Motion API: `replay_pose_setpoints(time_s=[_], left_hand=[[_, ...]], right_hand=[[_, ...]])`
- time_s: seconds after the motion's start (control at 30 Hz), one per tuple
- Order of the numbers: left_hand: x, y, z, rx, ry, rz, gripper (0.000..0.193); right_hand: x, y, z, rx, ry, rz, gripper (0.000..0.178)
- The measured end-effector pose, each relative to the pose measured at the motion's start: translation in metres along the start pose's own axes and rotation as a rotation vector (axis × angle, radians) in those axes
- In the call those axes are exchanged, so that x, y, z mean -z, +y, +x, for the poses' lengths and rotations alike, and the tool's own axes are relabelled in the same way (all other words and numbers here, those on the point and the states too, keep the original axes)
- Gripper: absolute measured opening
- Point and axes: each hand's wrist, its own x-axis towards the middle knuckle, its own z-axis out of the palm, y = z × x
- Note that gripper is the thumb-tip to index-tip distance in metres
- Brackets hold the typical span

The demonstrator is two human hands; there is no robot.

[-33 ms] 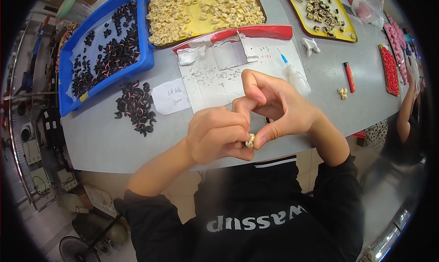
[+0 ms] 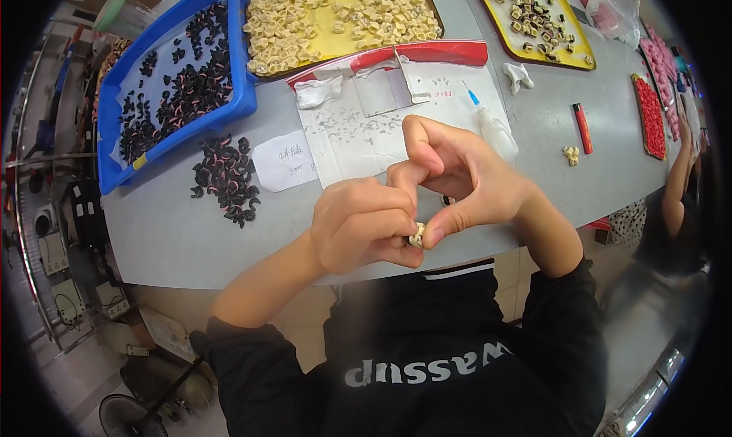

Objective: Assembling small plastic toy components by applying glue and joining pieces together at a factory workbench.

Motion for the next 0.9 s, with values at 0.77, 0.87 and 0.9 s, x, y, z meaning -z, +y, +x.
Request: replay_pose_setpoints(time_s=[0.77, 0.87, 0.9], left_hand=[[-0.008, -0.012, 0.012, 0.447, 0.164, -0.273, 0.031], [-0.007, -0.011, 0.015, 0.491, 0.170, -0.359, 0.030], [-0.006, -0.010, 0.016, 0.492, 0.171, -0.359, 0.030]], right_hand=[[0.008, 0.005, 0.007, -0.044, 0.186, 0.223, 0.030], [0.009, 0.005, 0.008, -0.043, 0.191, 0.209, 0.029], [0.009, 0.005, 0.008, -0.043, 0.197, 0.204, 0.029]])
